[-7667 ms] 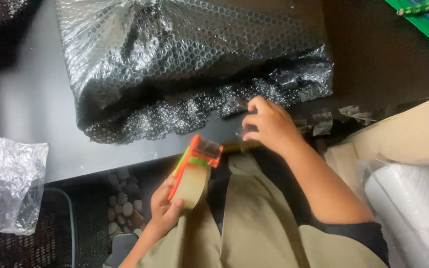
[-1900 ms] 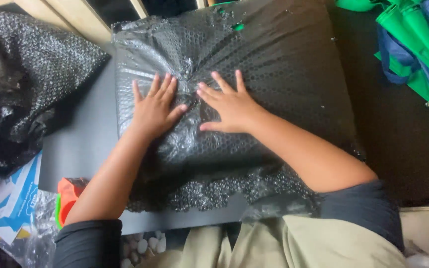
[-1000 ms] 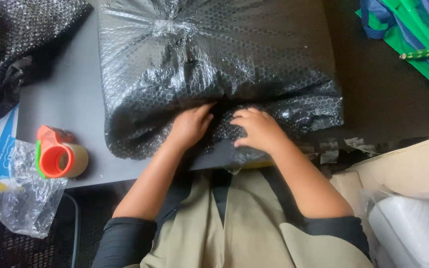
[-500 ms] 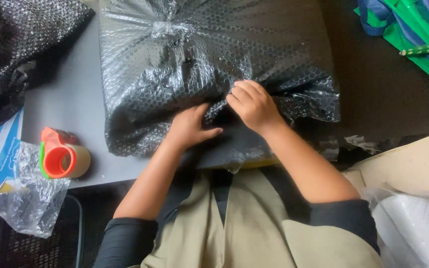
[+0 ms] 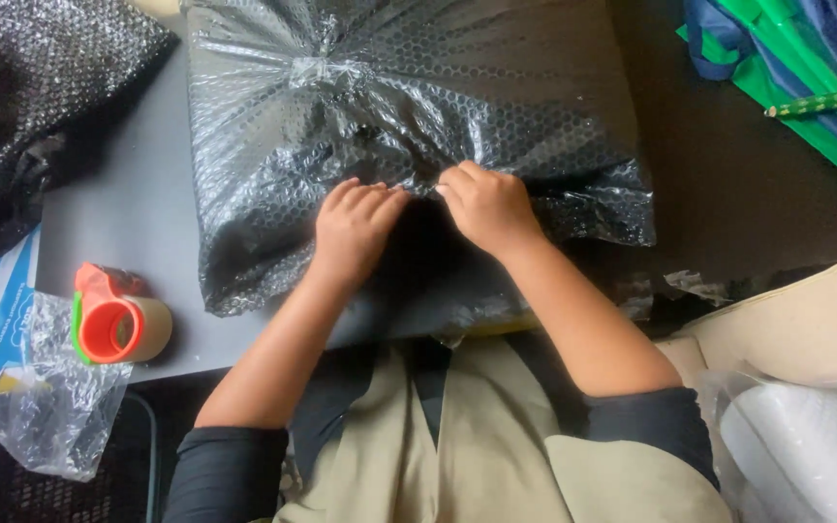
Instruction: The person wraps a green bag in bubble wrap and uses a tape dispenser to apply tape, sealing the package.
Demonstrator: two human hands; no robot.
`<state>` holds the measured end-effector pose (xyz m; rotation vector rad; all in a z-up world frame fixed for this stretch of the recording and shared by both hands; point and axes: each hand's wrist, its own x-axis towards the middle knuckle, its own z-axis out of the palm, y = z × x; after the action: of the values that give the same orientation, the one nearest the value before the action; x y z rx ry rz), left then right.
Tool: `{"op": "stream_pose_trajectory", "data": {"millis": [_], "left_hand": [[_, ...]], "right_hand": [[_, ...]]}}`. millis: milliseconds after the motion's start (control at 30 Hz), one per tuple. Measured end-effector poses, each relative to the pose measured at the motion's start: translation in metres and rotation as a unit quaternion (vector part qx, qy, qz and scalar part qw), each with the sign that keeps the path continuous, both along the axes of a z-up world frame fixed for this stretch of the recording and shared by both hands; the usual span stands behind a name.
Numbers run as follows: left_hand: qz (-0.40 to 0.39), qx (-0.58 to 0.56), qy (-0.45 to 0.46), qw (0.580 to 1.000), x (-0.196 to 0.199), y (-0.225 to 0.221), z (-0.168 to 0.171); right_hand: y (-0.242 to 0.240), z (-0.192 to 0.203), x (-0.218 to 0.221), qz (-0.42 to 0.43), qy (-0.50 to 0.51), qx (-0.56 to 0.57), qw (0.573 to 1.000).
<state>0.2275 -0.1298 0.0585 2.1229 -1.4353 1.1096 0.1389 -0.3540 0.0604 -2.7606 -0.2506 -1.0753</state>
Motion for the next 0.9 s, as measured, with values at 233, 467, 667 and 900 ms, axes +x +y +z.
{"op": "stream_pose_trajectory", "data": {"millis": [233, 467, 667, 900], "left_hand": [[0.016, 0.033, 0.165, 0.986, 0.022, 0.000, 0.015], [0.026, 0.092, 0.296, 0.950, 0.011, -0.001, 0.053], [-0.057, 0.120, 0.210, 0.969, -0.009, 0.001, 0.075], [-0.036, 0.172, 0.015, 0.984, 0.014, -0.011, 0.017]], "right_hand": [[-0.005, 0.033, -0.026, 0.078, 0.186, 0.076, 0.977], [-0.006, 0.021, -0.003, 0.039, 0.085, 0.105, 0.990], [-0.013, 0.035, 0.032, -0.063, 0.141, 0.226, 0.962], [-0.001, 0.032, 0.031, -0.136, 0.084, 0.163, 0.974]]}}
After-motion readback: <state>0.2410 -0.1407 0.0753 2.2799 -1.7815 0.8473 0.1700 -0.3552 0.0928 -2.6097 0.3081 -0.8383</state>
